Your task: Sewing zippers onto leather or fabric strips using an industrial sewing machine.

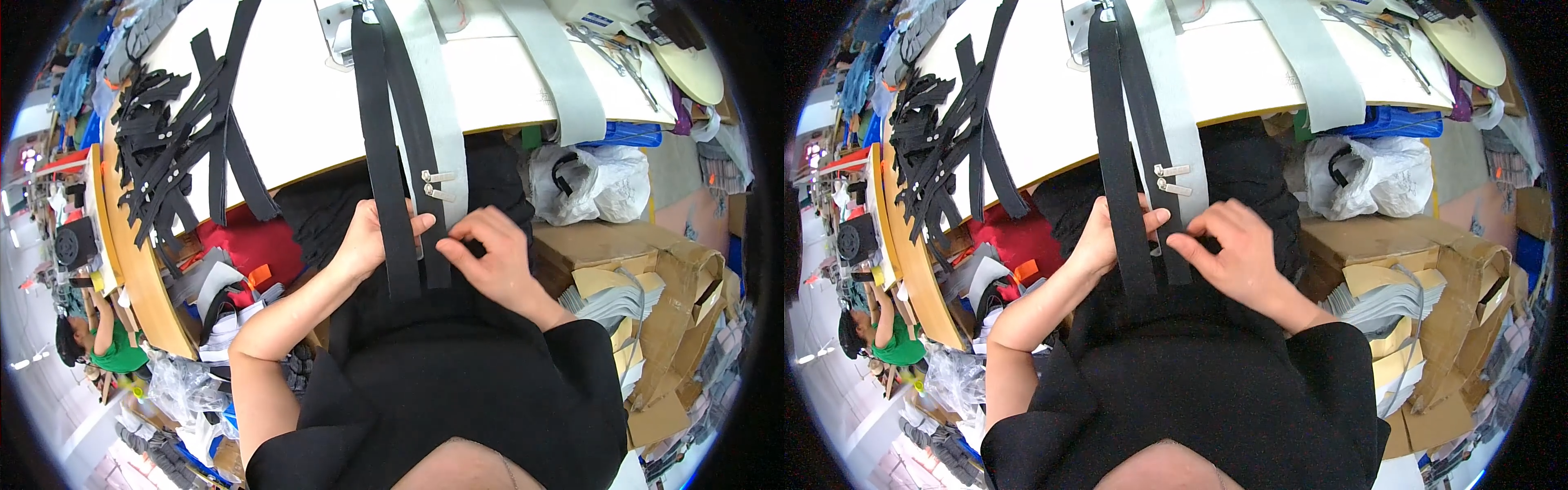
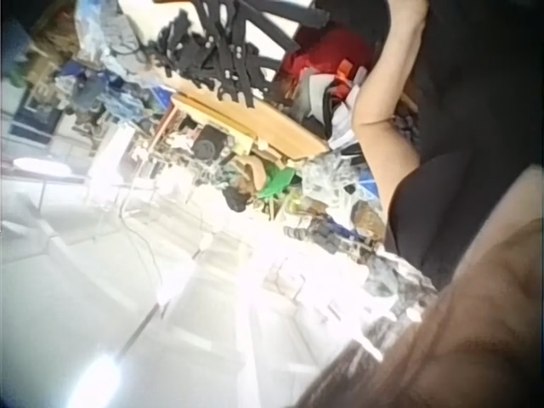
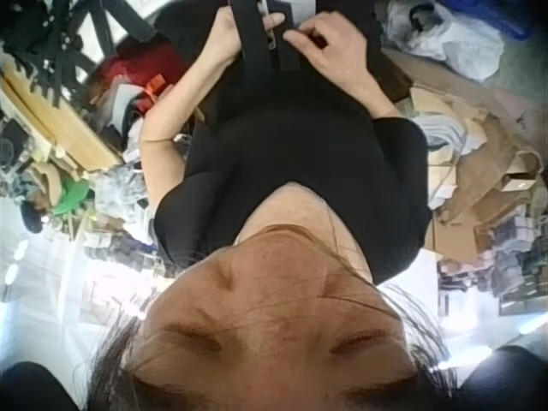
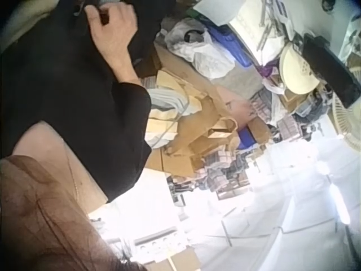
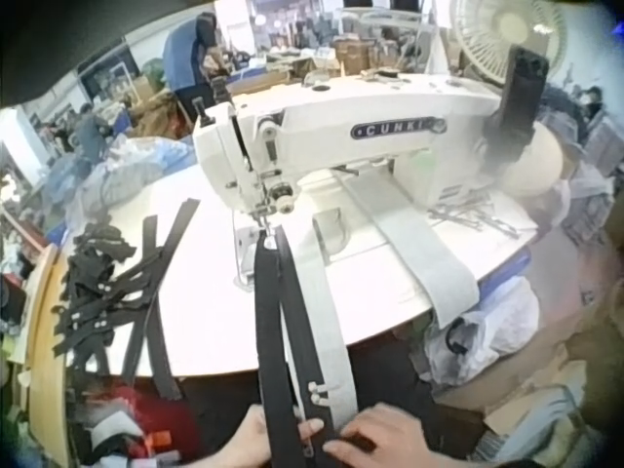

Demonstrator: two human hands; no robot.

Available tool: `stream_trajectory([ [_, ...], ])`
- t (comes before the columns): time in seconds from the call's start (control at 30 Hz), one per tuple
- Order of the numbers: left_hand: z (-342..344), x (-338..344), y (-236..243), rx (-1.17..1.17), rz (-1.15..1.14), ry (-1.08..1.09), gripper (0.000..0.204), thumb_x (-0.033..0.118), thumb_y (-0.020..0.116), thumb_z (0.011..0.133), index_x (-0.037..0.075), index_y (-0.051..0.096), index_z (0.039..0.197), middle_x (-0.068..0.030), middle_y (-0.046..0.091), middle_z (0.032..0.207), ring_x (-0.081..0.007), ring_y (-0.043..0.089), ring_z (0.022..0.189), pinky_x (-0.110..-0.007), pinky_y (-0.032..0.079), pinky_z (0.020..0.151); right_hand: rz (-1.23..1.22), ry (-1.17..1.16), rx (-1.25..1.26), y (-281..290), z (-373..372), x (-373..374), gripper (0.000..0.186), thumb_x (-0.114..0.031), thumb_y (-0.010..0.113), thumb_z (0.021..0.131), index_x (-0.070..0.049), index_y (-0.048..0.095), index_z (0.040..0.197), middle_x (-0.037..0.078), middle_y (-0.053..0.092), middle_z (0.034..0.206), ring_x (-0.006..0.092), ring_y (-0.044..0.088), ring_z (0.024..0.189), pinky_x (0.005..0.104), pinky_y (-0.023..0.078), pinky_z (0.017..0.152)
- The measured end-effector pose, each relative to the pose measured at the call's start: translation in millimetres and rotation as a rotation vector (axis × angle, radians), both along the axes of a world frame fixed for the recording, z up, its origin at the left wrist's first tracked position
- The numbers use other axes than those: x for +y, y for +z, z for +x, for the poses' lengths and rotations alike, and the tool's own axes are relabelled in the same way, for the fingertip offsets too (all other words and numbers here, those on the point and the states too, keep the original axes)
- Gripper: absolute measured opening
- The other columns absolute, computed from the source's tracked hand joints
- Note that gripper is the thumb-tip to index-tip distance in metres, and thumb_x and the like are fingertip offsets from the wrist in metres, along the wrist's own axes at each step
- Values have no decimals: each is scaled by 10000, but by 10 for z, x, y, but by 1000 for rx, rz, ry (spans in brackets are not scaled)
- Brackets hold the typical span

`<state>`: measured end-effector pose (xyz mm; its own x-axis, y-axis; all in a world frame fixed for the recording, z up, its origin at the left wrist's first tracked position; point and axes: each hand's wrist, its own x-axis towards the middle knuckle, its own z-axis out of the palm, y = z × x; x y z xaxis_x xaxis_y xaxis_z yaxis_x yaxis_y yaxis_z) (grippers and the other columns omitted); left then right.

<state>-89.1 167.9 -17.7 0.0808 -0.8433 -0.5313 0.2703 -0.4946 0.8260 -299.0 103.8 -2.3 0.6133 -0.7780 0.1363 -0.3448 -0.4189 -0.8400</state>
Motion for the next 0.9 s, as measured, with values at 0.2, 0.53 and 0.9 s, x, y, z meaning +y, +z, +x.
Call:
stream_trajectory([
  [0.2,-46,-11,30,31,13,8,268,175,812,950,71,681,740,6,660,655,-56,622,574,-223,464,514,362,17,-33,-17,11,243,196,-161,746,956,-40,620,865,74,591,722,253,598,658,377,467,614],
  [0.53,-50,24,23,86,-19,22,379,211,786,979,98,609,664,31,610,629,-51,593,563,-225,437,498,260,106,53,61,17,188,204,-132,727,961,-27,588,855,77,575,768,251,543,703,371,428,679],
  [0.9,-84,-10,51,114,71,27,291,246,797,969,73,691,761,15,660,718,-77,651,628,-246,561,598,242,47,8,-28,-14,231,184,-148,699,962,-52,562,886,91,580,752,299,564,696,410,434,690],
])
